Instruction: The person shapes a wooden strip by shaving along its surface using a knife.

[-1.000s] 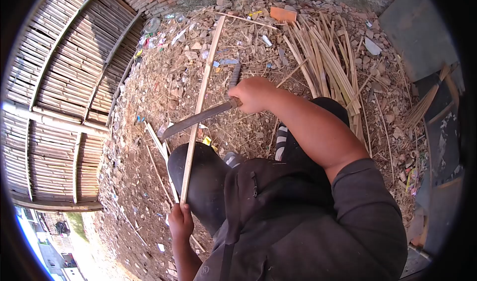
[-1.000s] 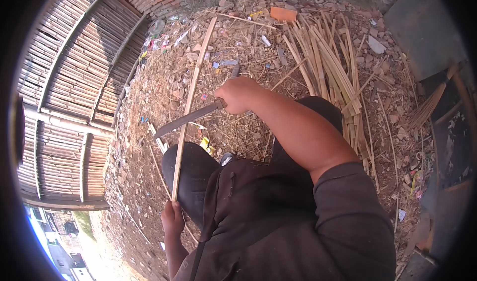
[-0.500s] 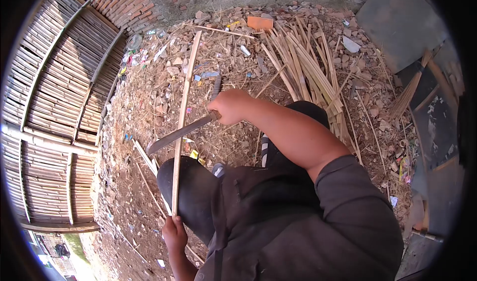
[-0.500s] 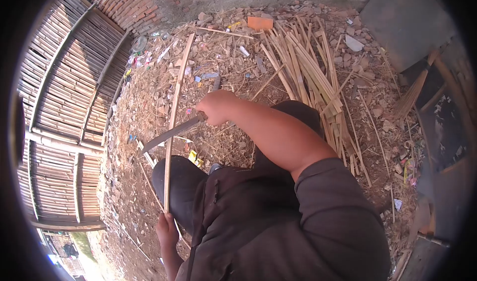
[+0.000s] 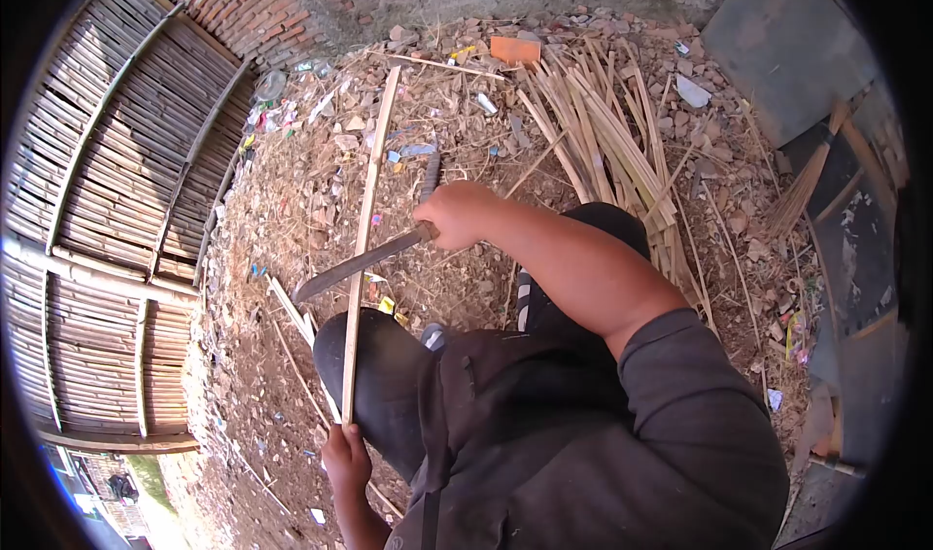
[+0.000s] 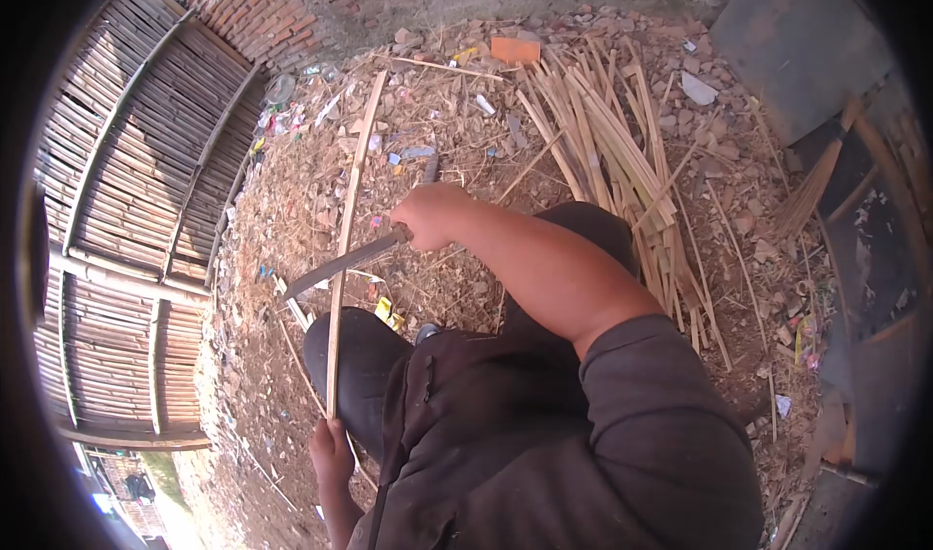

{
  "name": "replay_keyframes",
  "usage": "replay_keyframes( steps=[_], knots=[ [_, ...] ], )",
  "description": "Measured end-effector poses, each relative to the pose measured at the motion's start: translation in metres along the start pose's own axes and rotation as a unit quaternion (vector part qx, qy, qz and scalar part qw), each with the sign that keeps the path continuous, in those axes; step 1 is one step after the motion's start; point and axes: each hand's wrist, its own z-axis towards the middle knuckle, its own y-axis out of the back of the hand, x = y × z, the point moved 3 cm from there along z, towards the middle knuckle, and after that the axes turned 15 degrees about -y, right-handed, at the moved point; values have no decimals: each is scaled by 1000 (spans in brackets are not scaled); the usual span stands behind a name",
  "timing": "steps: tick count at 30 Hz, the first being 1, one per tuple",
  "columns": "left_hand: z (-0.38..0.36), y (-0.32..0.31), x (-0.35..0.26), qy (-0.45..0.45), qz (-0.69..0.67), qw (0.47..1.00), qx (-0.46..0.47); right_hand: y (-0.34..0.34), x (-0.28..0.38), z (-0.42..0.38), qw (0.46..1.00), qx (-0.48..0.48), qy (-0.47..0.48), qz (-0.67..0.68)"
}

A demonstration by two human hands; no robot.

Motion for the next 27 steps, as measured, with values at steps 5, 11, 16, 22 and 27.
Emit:
replay_keyframes(
  steps=[5,11,16,22,27],
  knots=[
    [-2,-1,2,16,13,999,29,-3,-1,1,1000,-12,2,-3],
    [0,1,-2,-9,17,1000,3,1,1,-4,1000,-14,6,7],
    [1,4,-5,10,28,999,17,3,2,-4,999,-32,12,1],
    [-1,4,-3,7,33,999,17,-1,0,-1,998,-57,35,17],
    [0,3,-2,9,37,999,22,4,10,-5,997,-60,47,-23]
  ],
)
